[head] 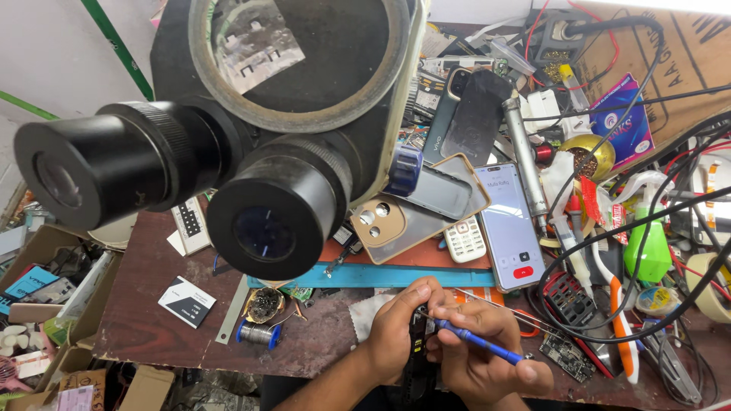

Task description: The person disassembles a feature phone, removes the battery, and uses a hot air gun to heat the battery compartment. They then reassemble the phone, insert the battery, and power it on to verify functionality. The person also briefly handles a smartphone on the workbench.

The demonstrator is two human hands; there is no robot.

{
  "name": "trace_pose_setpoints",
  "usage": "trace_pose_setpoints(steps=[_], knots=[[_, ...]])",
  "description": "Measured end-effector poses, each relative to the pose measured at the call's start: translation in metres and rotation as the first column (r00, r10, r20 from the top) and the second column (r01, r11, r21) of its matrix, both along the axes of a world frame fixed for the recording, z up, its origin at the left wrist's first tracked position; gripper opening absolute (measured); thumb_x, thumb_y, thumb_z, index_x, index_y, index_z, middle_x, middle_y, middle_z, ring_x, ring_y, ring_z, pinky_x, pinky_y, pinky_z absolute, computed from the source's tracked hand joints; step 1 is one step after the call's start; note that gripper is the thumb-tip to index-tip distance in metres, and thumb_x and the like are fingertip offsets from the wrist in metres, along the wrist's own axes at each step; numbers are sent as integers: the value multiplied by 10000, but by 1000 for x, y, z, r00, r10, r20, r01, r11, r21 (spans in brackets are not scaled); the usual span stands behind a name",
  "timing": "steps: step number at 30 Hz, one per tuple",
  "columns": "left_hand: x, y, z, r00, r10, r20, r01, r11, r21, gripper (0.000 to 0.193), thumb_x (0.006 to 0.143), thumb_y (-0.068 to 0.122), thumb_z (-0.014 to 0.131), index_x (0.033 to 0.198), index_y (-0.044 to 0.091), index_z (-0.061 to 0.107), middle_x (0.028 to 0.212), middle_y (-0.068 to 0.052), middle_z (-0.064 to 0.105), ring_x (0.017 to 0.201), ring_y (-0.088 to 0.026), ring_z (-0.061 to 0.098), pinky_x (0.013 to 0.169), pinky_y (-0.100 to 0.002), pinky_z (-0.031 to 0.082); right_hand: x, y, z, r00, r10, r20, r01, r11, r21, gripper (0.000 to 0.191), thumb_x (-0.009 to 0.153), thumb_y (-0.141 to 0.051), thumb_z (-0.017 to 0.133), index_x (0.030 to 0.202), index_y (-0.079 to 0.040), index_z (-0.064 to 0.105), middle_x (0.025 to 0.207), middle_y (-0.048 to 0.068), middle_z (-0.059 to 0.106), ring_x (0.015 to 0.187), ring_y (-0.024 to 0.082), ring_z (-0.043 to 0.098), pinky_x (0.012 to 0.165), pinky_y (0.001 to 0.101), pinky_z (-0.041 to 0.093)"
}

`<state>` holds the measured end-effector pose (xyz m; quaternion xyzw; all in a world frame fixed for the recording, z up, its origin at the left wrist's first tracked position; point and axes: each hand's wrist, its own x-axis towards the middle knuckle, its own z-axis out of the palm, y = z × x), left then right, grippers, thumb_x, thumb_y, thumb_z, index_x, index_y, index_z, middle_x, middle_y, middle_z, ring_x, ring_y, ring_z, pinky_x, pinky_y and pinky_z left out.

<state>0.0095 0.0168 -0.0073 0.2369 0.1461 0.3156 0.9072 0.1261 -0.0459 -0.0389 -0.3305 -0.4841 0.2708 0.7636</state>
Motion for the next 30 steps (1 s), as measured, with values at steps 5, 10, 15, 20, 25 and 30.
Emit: trace_pose_setpoints(steps=[5, 10, 15, 20, 25, 30], knots=[[1, -2, -3, 998, 17, -60, -14, 999, 48, 289, 1111, 311, 338, 960, 107, 476, 916, -38, 547, 715, -110, 490, 586, -248, 414, 2, -1, -3, 998, -54, 27, 54, 998, -15, 287, 975, -11, 715, 1202, -45, 544, 1068, 124, 717, 775, 122, 703, 613, 199, 582], [0, -1, -3, 995, 37, -97, -27, 994, 107, 286, 1106, 302, 329, 959, 104, 475, 933, -45, 544, 740, -115, 493, 598, -248, 416, 0, -3, 2, 990, -110, 85, 119, 987, -109, 290, 950, -26, 717, 1187, -44, 551, 1038, 109, 678, 782, 139, 702, 602, 193, 586], [0, -1, -6, 992, 62, -111, -44, 986, 162, 289, 1111, 294, 323, 960, 93, 466, 948, -65, 538, 761, -118, 482, 629, -255, 420, 1, -1, 3, 963, -173, 205, 196, 976, -97, 261, 937, -13, 726, 1144, -42, 571, 1030, 99, 642, 830, 179, 702, 656, 242, 608], [1, -3, -8, 999, 15, -42, -10, 993, 115, 271, 1107, 302, 342, 965, 103, 459, 927, -56, 524, 716, -121, 474, 608, -260, 418, 0, 2, 8, 977, -181, 114, 197, 968, -156, 446, 905, 68, 749, 1191, -119, 461, 964, 135, 650, 659, 177, 629, 642, 332, 559], [5, 2, -5, 999, 44, -31, -45, 998, -33, 284, 1088, 332, 389, 943, 101, 470, 899, -48, 548, 662, -116, 490, 547, -260, 416, -13, 15, 23, 958, -228, 177, 203, 968, 147, 474, 978, 21, 697, 1255, -174, 365, 1055, 109, 621, 769, 155, 639, 709, 303, 609], [2, 3, -1, 1000, -17, 3, 17, 986, -169, 285, 1106, 358, 409, 950, 132, 485, 836, -8, 525, 637, -105, 505, 533, -255, 429, -6, 10, 30, 955, -75, 287, 67, 997, 37, 139, 976, -24, 497, 1080, -2, 586, 1044, 159, 695, 638, 74, 605, 702, 273, 546]])
